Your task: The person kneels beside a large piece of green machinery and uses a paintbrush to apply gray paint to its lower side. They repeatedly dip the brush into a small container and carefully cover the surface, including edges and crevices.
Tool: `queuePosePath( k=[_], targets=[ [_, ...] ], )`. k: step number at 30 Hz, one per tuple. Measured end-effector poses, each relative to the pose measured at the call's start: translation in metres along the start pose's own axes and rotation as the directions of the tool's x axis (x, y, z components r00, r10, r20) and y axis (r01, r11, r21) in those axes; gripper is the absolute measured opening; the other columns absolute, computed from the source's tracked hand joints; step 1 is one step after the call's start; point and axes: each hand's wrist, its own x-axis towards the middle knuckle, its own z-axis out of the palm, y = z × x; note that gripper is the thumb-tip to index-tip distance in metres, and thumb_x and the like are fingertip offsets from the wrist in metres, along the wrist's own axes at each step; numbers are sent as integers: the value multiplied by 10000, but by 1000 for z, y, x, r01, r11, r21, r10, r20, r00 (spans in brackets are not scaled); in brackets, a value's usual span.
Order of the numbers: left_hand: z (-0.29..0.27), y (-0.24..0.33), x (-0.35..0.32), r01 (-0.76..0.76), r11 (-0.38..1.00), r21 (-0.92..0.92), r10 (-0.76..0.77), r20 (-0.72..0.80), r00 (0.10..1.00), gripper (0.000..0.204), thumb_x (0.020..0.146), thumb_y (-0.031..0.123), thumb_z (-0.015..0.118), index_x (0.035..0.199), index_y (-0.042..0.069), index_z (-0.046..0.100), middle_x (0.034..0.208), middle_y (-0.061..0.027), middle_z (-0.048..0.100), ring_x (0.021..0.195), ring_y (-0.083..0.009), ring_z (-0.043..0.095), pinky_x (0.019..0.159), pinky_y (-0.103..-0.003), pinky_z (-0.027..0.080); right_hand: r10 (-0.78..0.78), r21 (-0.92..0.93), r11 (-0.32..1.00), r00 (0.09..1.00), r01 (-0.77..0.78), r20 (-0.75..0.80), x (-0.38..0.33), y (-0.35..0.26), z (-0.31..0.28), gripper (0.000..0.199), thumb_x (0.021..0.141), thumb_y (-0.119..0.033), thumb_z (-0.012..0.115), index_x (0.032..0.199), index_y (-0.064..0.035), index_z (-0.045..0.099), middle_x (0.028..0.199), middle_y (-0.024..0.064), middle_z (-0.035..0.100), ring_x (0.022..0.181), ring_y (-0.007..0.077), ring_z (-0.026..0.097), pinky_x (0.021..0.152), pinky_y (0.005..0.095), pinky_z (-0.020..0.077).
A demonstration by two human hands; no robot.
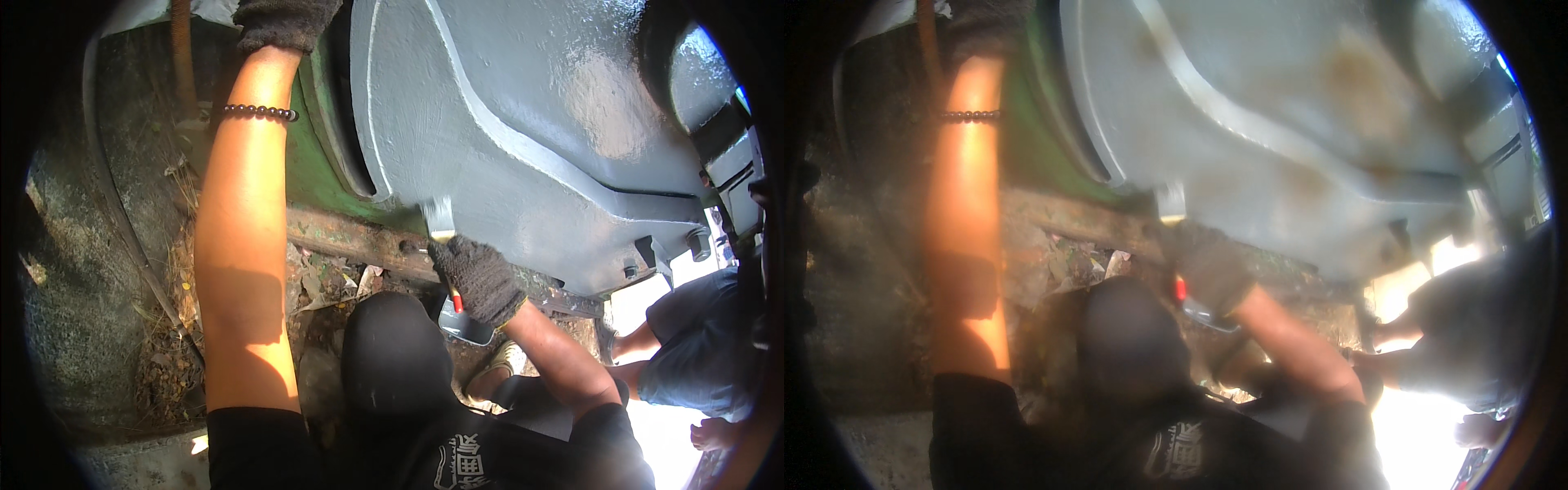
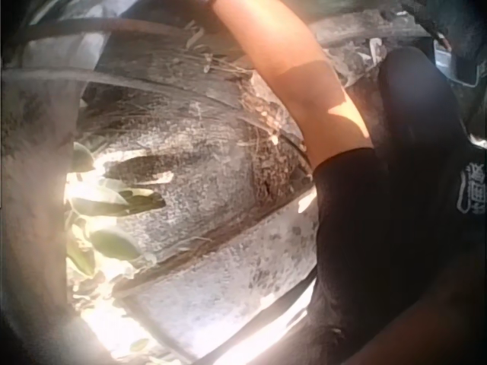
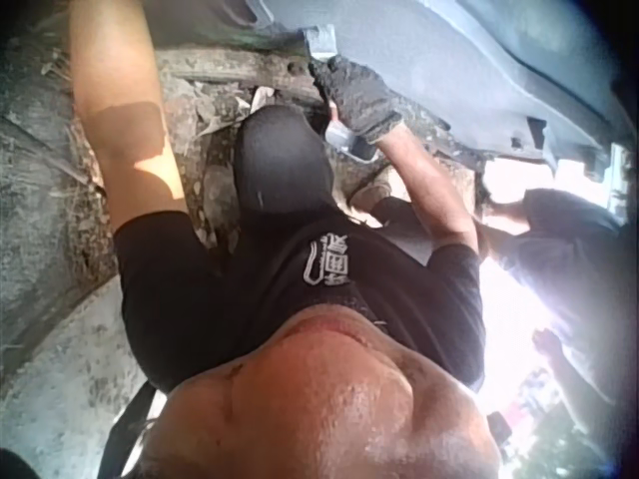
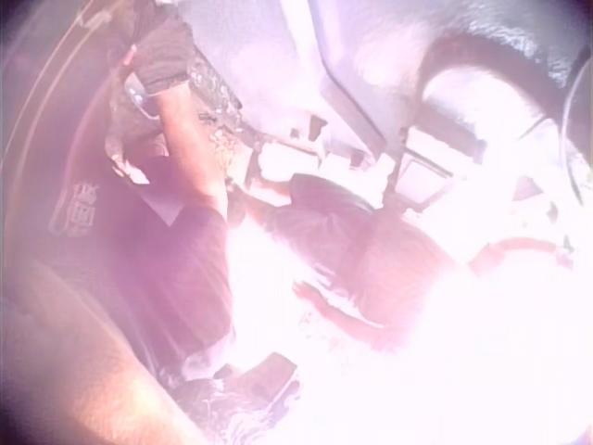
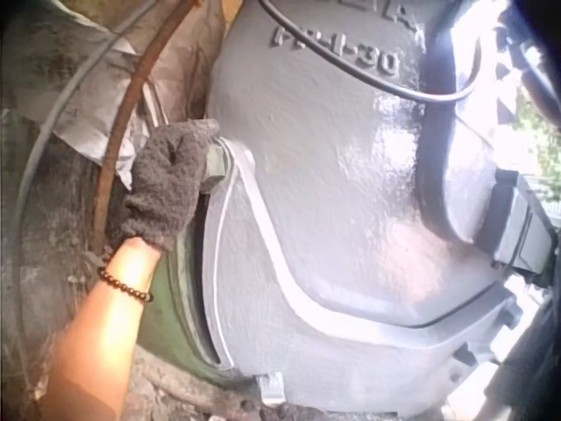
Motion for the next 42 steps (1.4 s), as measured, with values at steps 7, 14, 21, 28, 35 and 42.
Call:
queuePosePath(
  k=[7,14,21,28,35,42],
  targets=[
    [-3,7,-2,-7,997,78,9,-23,1000,283,1095,234,599,1128,-6,747,1103,-126,768,1091,-243,717,1014,-374,549,-71,51,995,982,81,-176,56,3,-79,383,962,-218,696,1337,-143,673,981,189,655,888,396,691,764,498,562],
    [-10,9,-1,-38,996,81,36,18,999,268,1095,216,601,1124,-7,748,1104,-122,763,1080,-244,710,997,-372,545,-236,-182,969,827,165,-510,102,-29,-152,539,866,-131,761,1391,-173,649,1099,150,680,912,350,693,730,471,560],
    [-9,16,1,8,999,52,-10,39,999,260,1085,216,621,1126,-6,750,1101,-119,763,1086,-240,709,998,-365,543,-175,-143,976,981,162,-89,57,-12,-51,539,958,-226,603,1482,-102,571,1122,192,636,985,373,663,802,501,543],
    [-10,16,3,14,995,97,-16,14,1000,244,1068,205,641,1112,-10,747,1090,-122,763,1073,-249,717,992,-370,551,-132,114,984,991,136,-37,69,-17,-58,325,979,-250,649,1273,-116,680,1040,228,680,875,423,711,752,535,561],
    [-12,12,-1,25,997,74,-26,20,999,245,1052,212,663,1105,-12,746,1089,-128,763,1061,-254,722,975,-371,559,-275,-226,958,789,176,-549,132,-38,-189,507,918,-161,724,1416,-170,627,1084,139,663,945,360,680,771,471,563],
    [-13,17,3,9,997,75,-12,40,999,223,1042,199,680,1116,6,763,1074,-118,764,1058,-244,723,962,-362,558,-224,-188,966,937,177,-266,117,-31,-119,616,921,-203,659,1518,-118,532,1144,184,634,970,373,667,790,484,545]
  ],
)
